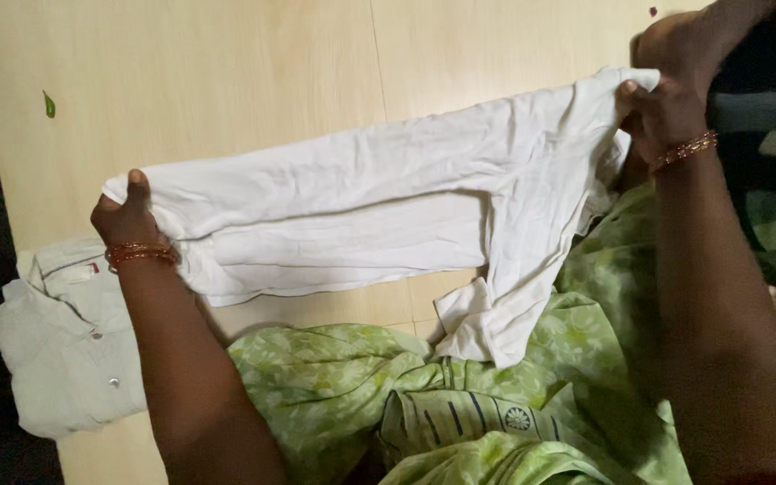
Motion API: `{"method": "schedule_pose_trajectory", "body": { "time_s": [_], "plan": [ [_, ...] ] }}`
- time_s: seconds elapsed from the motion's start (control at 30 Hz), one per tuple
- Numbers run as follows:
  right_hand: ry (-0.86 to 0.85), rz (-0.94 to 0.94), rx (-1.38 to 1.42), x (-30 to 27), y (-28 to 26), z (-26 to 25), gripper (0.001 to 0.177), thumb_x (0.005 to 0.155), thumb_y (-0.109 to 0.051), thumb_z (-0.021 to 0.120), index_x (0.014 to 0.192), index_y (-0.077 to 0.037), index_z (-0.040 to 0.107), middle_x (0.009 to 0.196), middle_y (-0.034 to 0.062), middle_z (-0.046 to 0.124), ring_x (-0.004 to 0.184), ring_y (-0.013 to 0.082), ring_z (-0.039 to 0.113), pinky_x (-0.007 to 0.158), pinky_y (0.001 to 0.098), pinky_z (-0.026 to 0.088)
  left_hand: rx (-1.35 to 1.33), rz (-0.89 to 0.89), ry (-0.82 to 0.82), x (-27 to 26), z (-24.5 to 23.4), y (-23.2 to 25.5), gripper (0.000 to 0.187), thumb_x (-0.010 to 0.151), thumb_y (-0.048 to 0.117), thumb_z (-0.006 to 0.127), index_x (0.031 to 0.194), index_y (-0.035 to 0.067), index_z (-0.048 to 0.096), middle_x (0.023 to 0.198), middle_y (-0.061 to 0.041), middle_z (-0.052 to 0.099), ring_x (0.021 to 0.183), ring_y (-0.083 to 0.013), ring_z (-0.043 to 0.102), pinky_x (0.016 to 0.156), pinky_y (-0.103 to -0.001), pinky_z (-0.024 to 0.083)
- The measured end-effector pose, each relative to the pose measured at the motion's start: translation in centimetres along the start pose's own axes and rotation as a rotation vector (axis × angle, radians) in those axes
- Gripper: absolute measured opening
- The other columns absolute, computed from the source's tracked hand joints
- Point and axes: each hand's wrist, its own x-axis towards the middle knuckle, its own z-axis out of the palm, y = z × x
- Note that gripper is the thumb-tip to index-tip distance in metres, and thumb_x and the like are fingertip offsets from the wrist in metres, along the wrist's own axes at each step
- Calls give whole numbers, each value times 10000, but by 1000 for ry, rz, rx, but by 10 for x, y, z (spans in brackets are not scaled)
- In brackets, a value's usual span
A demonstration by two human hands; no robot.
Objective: The person buttons a white shirt while sitting on the floor, then lays it flat and folds the sleeves and body of the shirt.
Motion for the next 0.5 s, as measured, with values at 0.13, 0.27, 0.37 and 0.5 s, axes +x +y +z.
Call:
{"method": "schedule_pose_trajectory", "body": {
  "time_s": [0.13,0.27,0.37,0.5],
  "plan": [
    [13,-170,-38,24,15,-11,149,1095,-171,705,1123,-25,693,1045,40,697,936,137,679,871,296,583,-270,58,46,3,18,-1,227,938,128,887,908,45,679,846,32,629,735,-114,525,696,-311,480],
    [404,-102,-361,58,35,9,179,977,-231,800,973,-68,725,860,-6,712,730,100,650,657,277,529,57,65,241,14,41,-13,202,885,146,859,845,40,692,816,37,691,694,-107,556,668,-302,517],
    [329,-228,-536,64,48,14,272,1044,-237,775,907,-16,693,779,9,646,685,98,569,618,293,479,217,110,287,17,54,-24,197,883,124,863,841,26,697,810,15,721,687,-113,571,663,-309,519],
    [414,-245,-682,76,65,14,237,988,-208,792,868,-25,702,726,-6,647,655,78,553,587,293,456,574,199,323,15,58,-31,316,856,106,919,810,-28,636,750,-60,678,632,-165,529,616,-348,478]
  ]
}}
